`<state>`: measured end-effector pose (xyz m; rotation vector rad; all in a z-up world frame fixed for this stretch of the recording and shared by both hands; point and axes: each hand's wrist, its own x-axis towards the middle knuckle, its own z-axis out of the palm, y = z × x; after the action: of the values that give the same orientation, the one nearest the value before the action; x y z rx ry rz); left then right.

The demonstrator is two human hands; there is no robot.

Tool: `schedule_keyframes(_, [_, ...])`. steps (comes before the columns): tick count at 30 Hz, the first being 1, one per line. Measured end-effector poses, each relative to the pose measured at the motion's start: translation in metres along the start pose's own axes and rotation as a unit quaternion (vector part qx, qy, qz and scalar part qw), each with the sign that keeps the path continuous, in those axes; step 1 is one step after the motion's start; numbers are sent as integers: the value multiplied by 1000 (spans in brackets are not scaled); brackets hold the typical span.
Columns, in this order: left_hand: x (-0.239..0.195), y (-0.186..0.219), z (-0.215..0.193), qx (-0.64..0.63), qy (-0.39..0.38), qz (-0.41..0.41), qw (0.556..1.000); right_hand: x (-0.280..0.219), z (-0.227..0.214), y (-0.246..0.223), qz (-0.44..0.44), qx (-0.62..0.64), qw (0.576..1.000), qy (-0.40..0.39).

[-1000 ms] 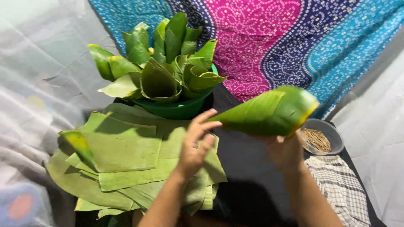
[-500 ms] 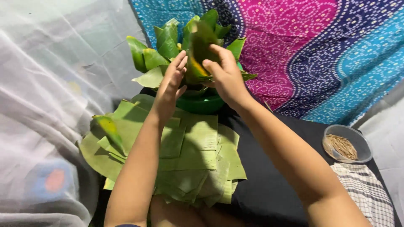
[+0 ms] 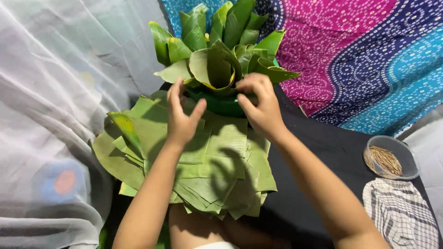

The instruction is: Wiping banana leaves with a cloth and rolling them into cone shapes for food packaging.

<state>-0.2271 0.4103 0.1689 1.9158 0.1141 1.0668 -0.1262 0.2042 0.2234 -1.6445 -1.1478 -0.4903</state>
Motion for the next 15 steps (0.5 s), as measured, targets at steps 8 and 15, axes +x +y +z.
schedule_keyframes(8, [-89,-29,-15,362,-341,-106,861,-145,27,71,467,-15,876,-118])
schedule_keyframes(15, [-103,-29,1,416,-281,-59,863,-129,40,16,493,179,850,-42])
